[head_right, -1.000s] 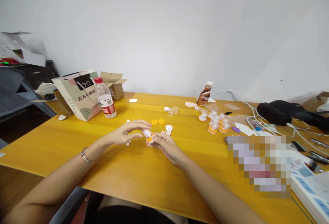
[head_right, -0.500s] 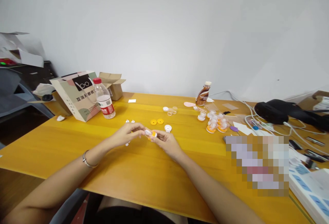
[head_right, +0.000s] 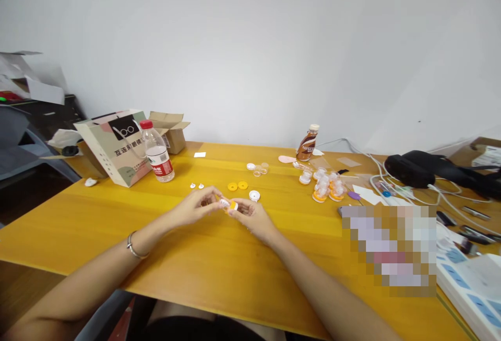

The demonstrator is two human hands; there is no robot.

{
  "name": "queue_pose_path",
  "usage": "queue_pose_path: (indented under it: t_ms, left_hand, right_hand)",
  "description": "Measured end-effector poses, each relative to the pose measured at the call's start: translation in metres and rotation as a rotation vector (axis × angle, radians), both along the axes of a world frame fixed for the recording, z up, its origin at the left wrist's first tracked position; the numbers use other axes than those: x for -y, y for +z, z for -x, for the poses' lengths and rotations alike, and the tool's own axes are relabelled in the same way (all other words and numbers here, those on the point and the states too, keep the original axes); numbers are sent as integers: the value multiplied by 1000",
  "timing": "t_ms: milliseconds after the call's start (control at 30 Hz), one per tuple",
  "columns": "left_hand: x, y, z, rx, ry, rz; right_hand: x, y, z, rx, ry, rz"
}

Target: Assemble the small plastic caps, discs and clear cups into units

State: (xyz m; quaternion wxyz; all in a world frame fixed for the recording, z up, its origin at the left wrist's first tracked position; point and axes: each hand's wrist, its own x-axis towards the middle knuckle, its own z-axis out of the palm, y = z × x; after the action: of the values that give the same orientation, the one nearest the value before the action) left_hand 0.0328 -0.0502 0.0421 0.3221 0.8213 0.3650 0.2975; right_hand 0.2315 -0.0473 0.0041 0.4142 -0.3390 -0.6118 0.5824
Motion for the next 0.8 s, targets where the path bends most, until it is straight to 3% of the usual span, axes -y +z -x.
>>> queue_pose_path:
  t_ms: [133, 233, 367, 433, 567, 633, 800]
  left_hand:
    - [1, 3, 1, 110, -131, -117]
    - [0, 5, 4, 160, -110, 13]
    - [-1, 0, 3, 57, 1, 158]
    - [-1, -2, -1, 47, 12, 92]
    - [6, 4, -4, 125, -146, -114]
    - [8, 7, -3, 156, -158, -156]
    - [5, 1, -2, 159, -44, 76]
  right_hand:
    - [4, 2, 2, 37, 71, -24]
    - [5, 3, 4, 35, 5, -56]
    - [4, 3, 2, 37, -60, -76]
    - [3, 4, 0, 49, -32, -74]
    - [4, 5, -3, 26, 51, -28]
    - [4, 5, -2, 7, 62, -24]
    - [3, 3, 1, 1, -47, -87]
